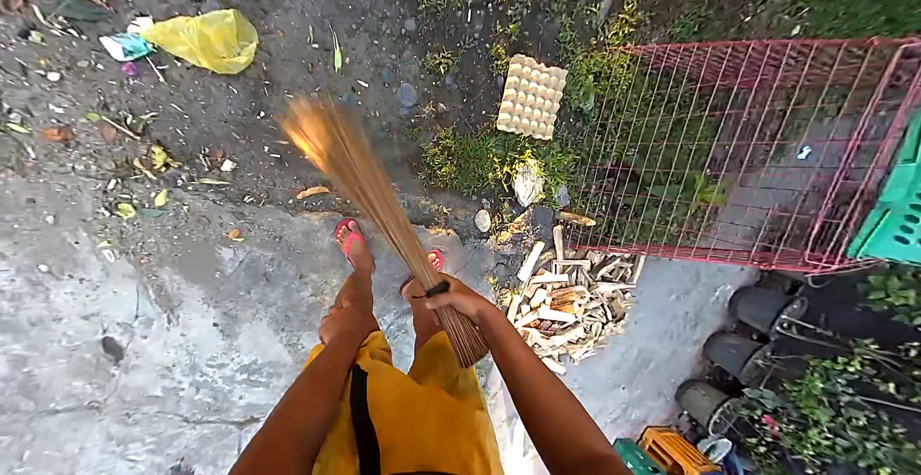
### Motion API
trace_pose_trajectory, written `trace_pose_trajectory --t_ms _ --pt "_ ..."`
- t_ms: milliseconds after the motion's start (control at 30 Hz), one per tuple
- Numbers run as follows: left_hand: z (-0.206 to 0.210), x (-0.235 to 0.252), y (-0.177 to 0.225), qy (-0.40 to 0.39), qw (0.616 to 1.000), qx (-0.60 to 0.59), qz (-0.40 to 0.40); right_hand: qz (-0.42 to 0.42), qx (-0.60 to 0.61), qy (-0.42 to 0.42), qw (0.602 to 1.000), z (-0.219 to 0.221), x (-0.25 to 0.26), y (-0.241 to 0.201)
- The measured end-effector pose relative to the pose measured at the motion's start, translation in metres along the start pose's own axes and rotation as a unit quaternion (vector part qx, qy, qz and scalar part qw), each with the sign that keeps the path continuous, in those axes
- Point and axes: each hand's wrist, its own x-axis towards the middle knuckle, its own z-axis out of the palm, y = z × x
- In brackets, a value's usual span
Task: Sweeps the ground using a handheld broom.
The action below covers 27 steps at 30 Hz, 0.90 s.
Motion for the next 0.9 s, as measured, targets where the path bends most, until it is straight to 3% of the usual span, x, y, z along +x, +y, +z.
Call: trace_pose_trajectory --t_ms 67,100,167,233,300,400,467,567,700,833,900 --pt "0.078 0.111 -0.039 0.054 0.998 0.003 -0.014 -0.026 0.089 0.057 0.994 0.01 -0.014 0.023" --pt "0.093 0.136 -0.05 0.053 0.998 -0.002 -0.024 -0.03 0.142 0.099 0.985 0.023 -0.014 0.029" --pt "0.094 0.151 -0.06 0.019 0.999 -0.018 -0.029 -0.022 0.252 0.196 0.947 0.066 0.002 0.016" --pt "0.098 0.163 -0.071 0.02 0.998 -0.054 -0.004 0.006 0.357 0.198 0.913 0.118 0.023 -0.029" --pt "0.106 0.171 -0.085 0.036 0.996 -0.082 0.002 0.048 0.381 0.082 0.919 0.152 0.046 -0.063" --pt "0.093 0.164 -0.085 0.024 0.998 -0.062 0.009 0.072 0.225 -0.224 0.945 0.147 0.085 -0.074" --pt "0.071 0.139 -0.076 -0.007 0.999 -0.044 0.022 0.028 0.145 -0.272 0.951 0.126 0.065 -0.081" --pt "0.088 0.157 -0.07 0.091 0.992 -0.08 0.044 -0.049 0.119 -0.184 0.975 0.065 0.021 -0.068" --pt "0.082 0.164 -0.072 0.019 0.999 -0.034 -0.001 -0.116 0.244 -0.003 0.963 -0.002 -0.012 -0.058" --pt "0.085 0.164 -0.071 0.059 0.998 -0.022 0.016 -0.128 0.303 0.211 0.92 -0.043 0.028 -0.113" --pt "0.057 0.149 -0.065 -0.008 0.999 0.0 0.036 -0.07 0.257 0.25 0.931 -0.056 0.069 -0.138"
